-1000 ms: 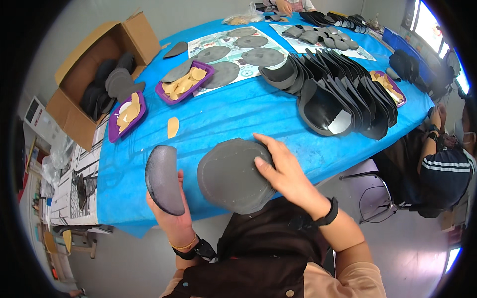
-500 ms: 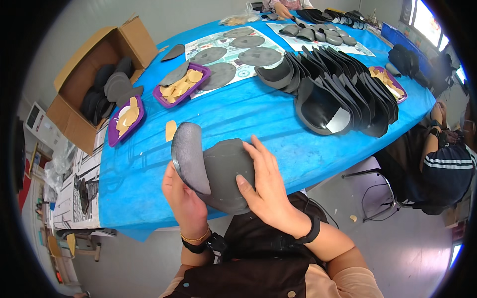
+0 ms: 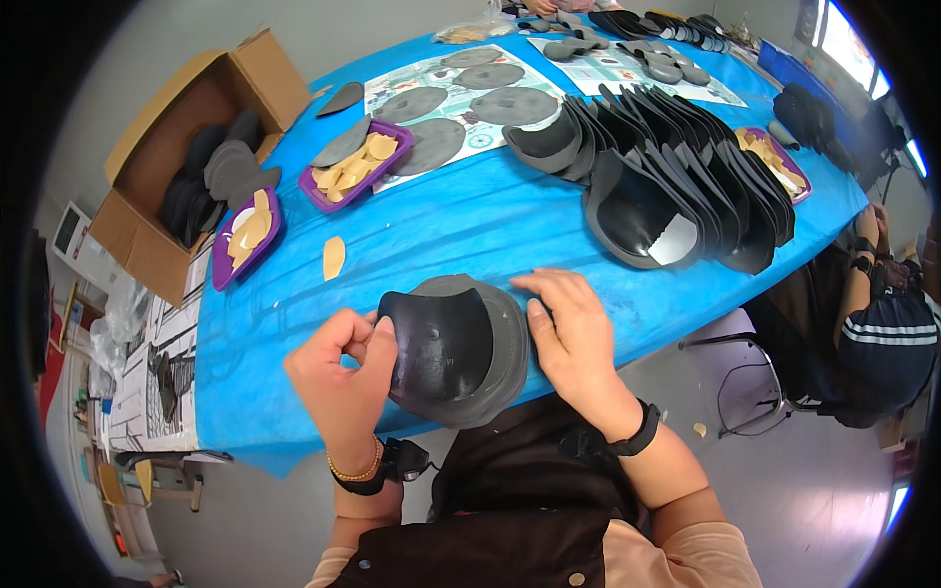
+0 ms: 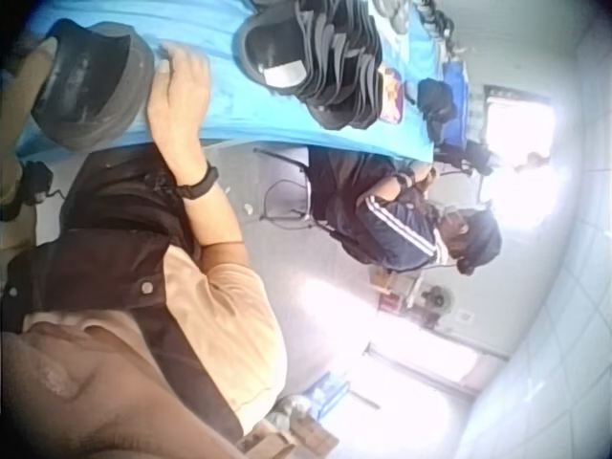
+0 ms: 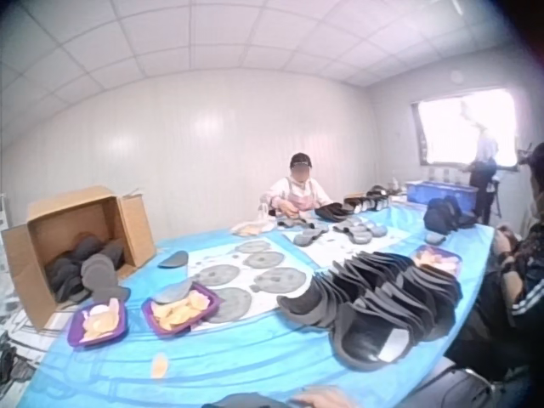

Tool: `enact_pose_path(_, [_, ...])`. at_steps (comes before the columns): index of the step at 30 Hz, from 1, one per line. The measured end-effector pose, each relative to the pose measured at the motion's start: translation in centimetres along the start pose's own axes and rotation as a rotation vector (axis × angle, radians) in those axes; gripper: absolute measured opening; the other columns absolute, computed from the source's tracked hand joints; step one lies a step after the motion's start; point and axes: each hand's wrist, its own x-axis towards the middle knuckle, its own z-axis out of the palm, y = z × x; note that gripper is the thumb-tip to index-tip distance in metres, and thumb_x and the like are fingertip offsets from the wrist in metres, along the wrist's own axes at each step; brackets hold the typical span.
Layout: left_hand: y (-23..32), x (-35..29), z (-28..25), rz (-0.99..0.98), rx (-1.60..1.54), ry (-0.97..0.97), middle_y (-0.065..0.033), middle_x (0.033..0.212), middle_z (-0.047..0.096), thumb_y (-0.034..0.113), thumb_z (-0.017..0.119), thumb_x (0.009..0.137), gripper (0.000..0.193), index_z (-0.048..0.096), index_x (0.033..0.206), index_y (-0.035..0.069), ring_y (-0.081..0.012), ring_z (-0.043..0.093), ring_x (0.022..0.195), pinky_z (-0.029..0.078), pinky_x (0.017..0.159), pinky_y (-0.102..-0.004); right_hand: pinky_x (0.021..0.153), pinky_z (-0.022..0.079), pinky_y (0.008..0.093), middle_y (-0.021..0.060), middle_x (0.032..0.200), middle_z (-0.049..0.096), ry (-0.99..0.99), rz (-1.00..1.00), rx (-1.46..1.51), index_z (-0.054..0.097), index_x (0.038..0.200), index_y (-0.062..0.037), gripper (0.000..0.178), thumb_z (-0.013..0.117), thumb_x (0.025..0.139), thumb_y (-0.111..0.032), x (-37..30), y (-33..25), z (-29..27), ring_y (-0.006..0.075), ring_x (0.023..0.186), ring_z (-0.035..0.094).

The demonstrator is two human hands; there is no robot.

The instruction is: Manually align and press together black shoe components on a workstation.

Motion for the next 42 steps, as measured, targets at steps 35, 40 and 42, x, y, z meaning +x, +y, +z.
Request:
enact_pose_path(35, [-0.4, 1.1, 0.5, 0.082, 0.186, -0.22, -0.0011, 0.043, 0.047, -0.002, 0.07, 0.069, 0.026, 0.049, 0.055, 0.007, -0.0164, 0.048, 0.038, 0.059, 0.072, -0.0405, 0.078, 0.049, 0.0377, 0.0114, 0.094, 0.071, -0.033, -0.076, -0.029, 0.069, 0.098, -0.0018, 0.024, 0.064, 0.078, -0.014, 0.4, -0.1, -0.3, 0.0303, 0.085, 0.066])
enact_pose_path(40, [-0.4, 1.1, 0.5, 0.094, 0.188, -0.218, -0.0014, 0.043, 0.047, -0.002, 0.069, 0.069, 0.026, 0.049, 0.055, 0.008, -0.0168, 0.048, 0.039, 0.059, 0.072, -0.0404, 0.076, 0.049, 0.0372, 0.0115, 0.094, 0.07, -0.024, -0.09, -0.036, 0.069, 0.098, -0.0015, 0.025, 0.064, 0.075, -0.012, 0.4, -0.1, -0.3, 0.0301, 0.084, 0.065])
enact_pose_path(42, [-0.3, 1.0, 0.6, 0.104, 0.188, -0.214, -0.0016, 0.043, 0.046, -0.002, 0.069, 0.069, 0.026, 0.049, 0.055, 0.008, -0.017, 0.048, 0.039, 0.059, 0.072, -0.0404, 0.075, 0.049, 0.037, 0.0114, 0.093, 0.07, -0.023, -0.093, -0.039, 0.069, 0.098, -0.0015, 0.026, 0.064, 0.074, -0.011, 0.3, -0.1, -0.3, 0.0299, 0.083, 0.065])
